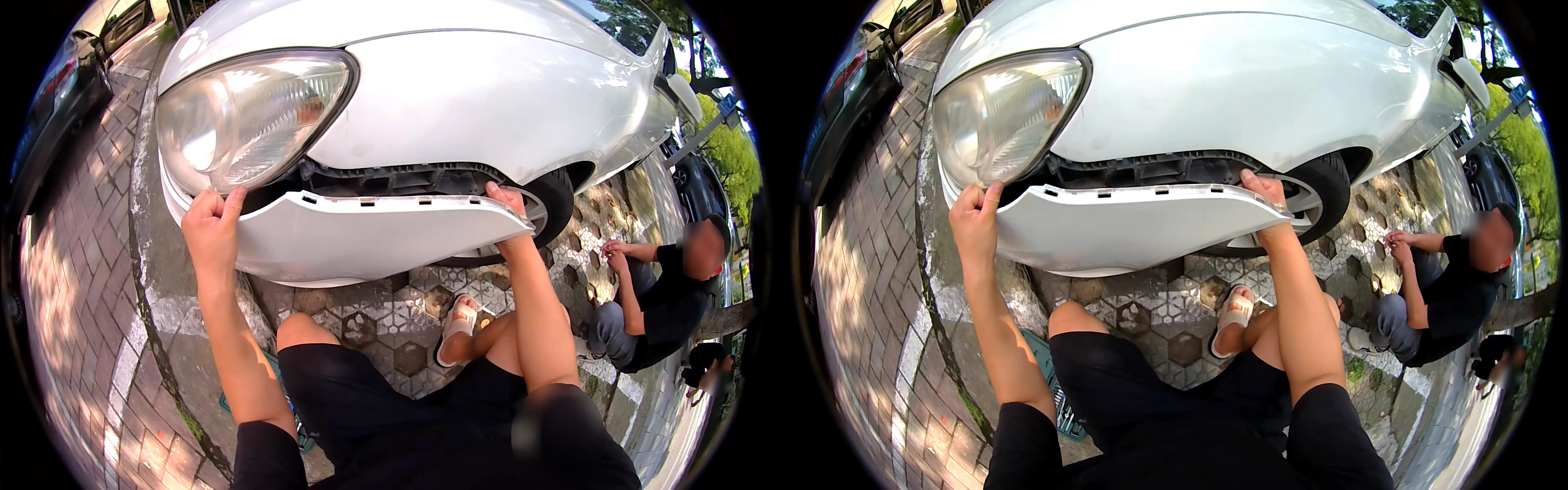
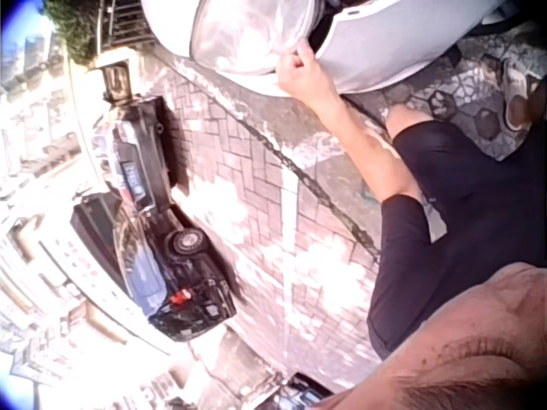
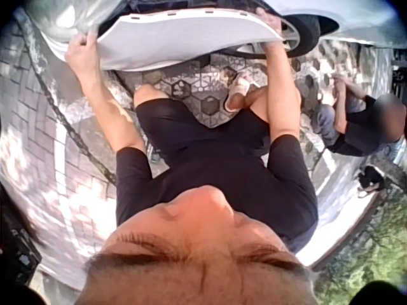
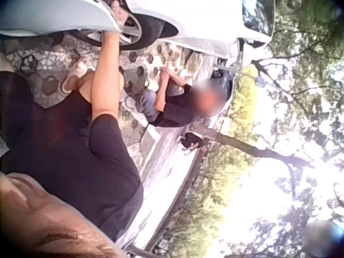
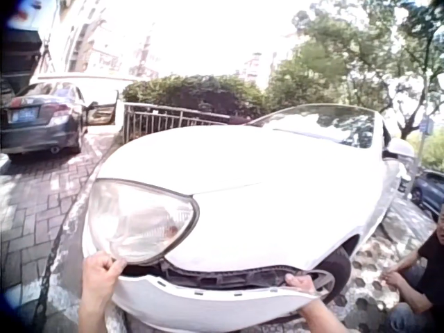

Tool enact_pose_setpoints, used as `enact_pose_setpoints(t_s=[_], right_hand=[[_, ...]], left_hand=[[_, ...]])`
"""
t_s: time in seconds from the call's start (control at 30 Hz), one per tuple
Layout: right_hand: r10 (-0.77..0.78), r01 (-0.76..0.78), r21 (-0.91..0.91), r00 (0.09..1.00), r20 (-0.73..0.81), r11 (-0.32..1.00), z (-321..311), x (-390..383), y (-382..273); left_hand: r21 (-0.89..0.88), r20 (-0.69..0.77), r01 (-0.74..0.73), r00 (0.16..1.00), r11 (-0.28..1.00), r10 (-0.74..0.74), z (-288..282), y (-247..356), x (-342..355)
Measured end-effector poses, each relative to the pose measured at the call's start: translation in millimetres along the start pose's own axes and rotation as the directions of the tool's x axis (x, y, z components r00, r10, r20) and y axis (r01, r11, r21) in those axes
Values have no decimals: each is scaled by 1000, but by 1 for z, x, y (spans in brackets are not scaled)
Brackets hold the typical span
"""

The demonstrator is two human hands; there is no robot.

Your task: The person kneels beside a white car and uses a screwdriver to remove fasteners from the front bumper. They detach the bumper, reposition it, and then reattach it, pressing along the edges to secure it back in place.

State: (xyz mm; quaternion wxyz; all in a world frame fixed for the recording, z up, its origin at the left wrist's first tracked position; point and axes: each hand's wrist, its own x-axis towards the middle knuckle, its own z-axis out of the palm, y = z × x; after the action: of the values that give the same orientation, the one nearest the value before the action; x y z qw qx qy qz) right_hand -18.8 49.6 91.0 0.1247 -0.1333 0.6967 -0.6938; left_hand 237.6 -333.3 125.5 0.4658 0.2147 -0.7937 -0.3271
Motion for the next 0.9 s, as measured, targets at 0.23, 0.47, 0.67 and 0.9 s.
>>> enact_pose_setpoints(t_s=[0.23, 0.47, 0.67, 0.9], right_hand=[[85, -55, -231, 989, 120, 971, -36, 4, 61], [36, 60, -511, 984, 175, 858, -22, 11, 77], [25, 248, -724, 939, 343, 643, -16, 17, 90], [56, -68, 18, 929, 367, 998, -46, 37, 140]], left_hand=[[-8, 20, 10, 1000, 1000, -10, 3, 4, 0], [13, 11, 32, 999, 999, -32, 0, 3, 0], [-13, 15, 34, 999, 999, -33, -1, 1, 0], [-11, 7, 59, 998, 998, -59, -1, -1, 1]])
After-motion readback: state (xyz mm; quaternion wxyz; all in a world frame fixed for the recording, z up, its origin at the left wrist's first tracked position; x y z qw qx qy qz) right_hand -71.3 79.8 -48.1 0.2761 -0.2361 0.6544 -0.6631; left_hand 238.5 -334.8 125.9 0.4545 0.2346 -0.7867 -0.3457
